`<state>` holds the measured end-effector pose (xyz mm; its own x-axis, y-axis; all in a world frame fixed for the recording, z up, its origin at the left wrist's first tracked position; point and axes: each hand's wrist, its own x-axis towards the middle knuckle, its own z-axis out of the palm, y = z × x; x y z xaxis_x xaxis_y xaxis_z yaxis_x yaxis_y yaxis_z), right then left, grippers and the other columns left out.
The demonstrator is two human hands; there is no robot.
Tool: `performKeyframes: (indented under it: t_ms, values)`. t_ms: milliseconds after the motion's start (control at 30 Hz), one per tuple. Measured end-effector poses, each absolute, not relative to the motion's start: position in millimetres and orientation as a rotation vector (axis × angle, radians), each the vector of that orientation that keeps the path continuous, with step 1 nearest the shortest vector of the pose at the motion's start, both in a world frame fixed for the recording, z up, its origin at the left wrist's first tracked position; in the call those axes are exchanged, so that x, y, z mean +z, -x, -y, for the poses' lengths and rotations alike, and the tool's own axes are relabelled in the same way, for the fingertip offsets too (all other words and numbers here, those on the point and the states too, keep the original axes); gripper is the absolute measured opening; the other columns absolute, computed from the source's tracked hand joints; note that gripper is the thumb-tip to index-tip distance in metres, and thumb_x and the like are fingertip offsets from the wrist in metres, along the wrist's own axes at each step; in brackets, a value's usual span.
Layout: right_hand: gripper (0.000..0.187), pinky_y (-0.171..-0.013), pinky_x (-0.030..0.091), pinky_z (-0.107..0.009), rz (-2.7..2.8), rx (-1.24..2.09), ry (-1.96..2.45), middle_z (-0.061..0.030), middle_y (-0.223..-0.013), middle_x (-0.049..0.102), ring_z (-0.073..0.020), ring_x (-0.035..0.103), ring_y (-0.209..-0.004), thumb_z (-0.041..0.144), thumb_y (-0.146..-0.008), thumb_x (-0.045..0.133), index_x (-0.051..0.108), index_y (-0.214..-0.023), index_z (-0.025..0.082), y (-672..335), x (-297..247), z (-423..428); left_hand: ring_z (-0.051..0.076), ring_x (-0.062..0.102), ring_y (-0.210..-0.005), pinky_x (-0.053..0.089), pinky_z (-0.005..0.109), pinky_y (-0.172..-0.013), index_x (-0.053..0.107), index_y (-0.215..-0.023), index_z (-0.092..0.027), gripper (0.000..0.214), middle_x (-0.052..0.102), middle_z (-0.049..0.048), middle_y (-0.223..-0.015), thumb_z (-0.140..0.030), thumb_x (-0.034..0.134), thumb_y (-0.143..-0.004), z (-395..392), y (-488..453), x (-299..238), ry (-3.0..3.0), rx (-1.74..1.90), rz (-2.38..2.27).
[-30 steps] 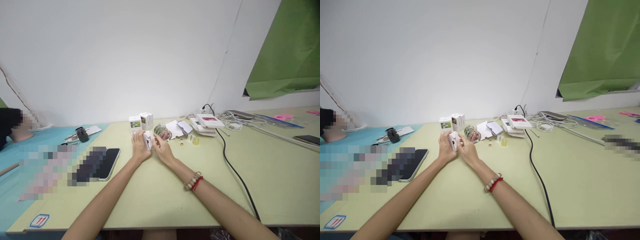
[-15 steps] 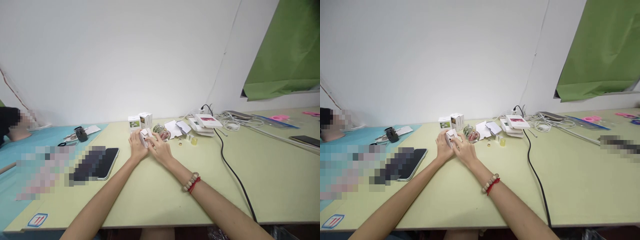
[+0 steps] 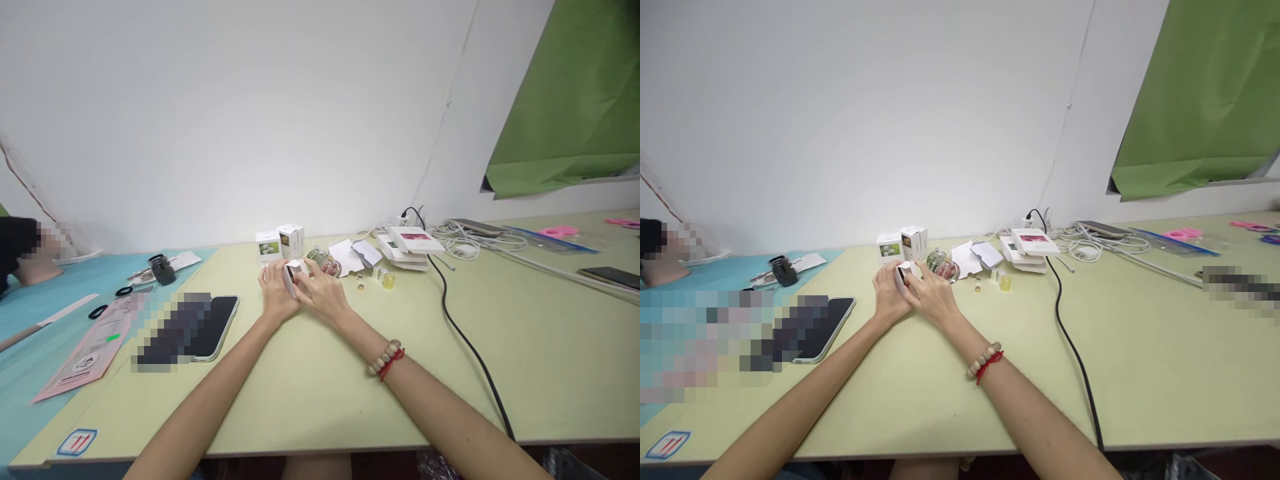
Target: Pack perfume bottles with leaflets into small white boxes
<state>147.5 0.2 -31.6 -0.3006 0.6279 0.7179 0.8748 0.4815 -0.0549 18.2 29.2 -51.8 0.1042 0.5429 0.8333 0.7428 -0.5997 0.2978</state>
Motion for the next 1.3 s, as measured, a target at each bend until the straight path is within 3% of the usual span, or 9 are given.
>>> performKeyframes:
  t_ms: [200,333,500,633,800,1033,1300]
  values:
    - [0.021,-0.05,0.039,-0.021,1.851,-0.311,1.289,-0.0041,-0.126,0.045,-0.0135,0.057,-0.079,0.026,-0.084,0.043,0.06,-0.096,0.024,-147,-37,3,0.026,0.046,-0.11,0.026,0.041,-0.095,0.039,-0.114,-0.019,0.053,0.052,0.0107,-0.114,-0.024,0.057,-0.065,-29,-18,-51,2.143,-1.539,1.352]
    - [0.026,-0.053,0.042,-0.02,1.813,-0.275,1.255,-0.0024,-0.122,0.047,-0.0126,0.057,-0.085,0.02,-0.087,0.039,0.062,-0.096,0.026,-148,-42,1,0.025,0.046,-0.11,0.027,0.041,-0.094,0.037,-0.114,-0.02,0.056,0.051,0.0095,-0.113,-0.016,0.054,-0.061,-28,-16,-51,2.148,-1.533,1.39]
    - [0.028,-0.057,0.046,-0.022,1.812,-0.227,1.238,-0.0028,-0.126,0.045,-0.0136,0.058,-0.087,0.033,-0.086,0.046,0.058,-0.111,0.031,-151,-40,-1,0.025,0.044,-0.112,0.025,0.042,-0.098,0.036,-0.116,-0.018,0.055,0.051,0.0109,-0.115,-0.017,0.052,-0.064,-27,-16,-51,2.176,-1.459,1.316]
    - [0.024,-0.058,0.047,-0.025,1.904,-0.205,1.256,-0.004,-0.13,0.041,-0.0182,0.057,-0.094,0.032,-0.078,0.054,0.063,-0.1,0.027,-157,-37,0,0.025,0.04,-0.118,0.018,0.042,-0.103,0.036,-0.117,-0.018,0.057,0.049,0.0116,-0.12,-0.016,0.051,-0.062,-26,-17,-51,2.295,-1.291,1.184]
    - [0.044,-0.069,0.048,-0.028,1.973,-0.075,1.212,-0.0068,-0.125,0.041,-0.021,0.053,-0.103,0.037,-0.071,0.061,0.055,-0.114,0.028,-163,-44,-4,0.025,0.038,-0.121,0.013,0.043,-0.105,0.037,-0.119,-0.018,0.061,0.047,0.012,-0.122,-0.018,0.053,-0.06,-25,-17,-52,2.349,-1.183,1.134]
    - [0.034,-0.079,0.046,-0.03,1.915,-0.005,1.246,-0.0055,-0.121,0.042,-0.0178,0.054,-0.097,0.028,-0.08,0.053,0.053,-0.113,0.027,-164,-56,-15,0.024,0.035,-0.123,0.011,0.043,-0.106,0.038,-0.121,-0.019,0.057,0.046,0.0109,-0.125,-0.019,0.051,-0.065,-26,-19,-52,2.359,-1.109,1.133]
    - [0.028,-0.073,0.047,-0.031,1.852,-0.013,1.261,-0.0078,-0.121,0.043,-0.0193,0.053,-0.097,0.026,-0.086,0.04,0.047,-0.114,0.023,-158,-55,-14,0.024,0.033,-0.125,0.011,0.043,-0.107,0.037,-0.123,-0.019,0.06,0.045,0.0104,-0.126,-0.015,0.051,-0.064,-26,-21,-53,2.321,-1.068,1.187]
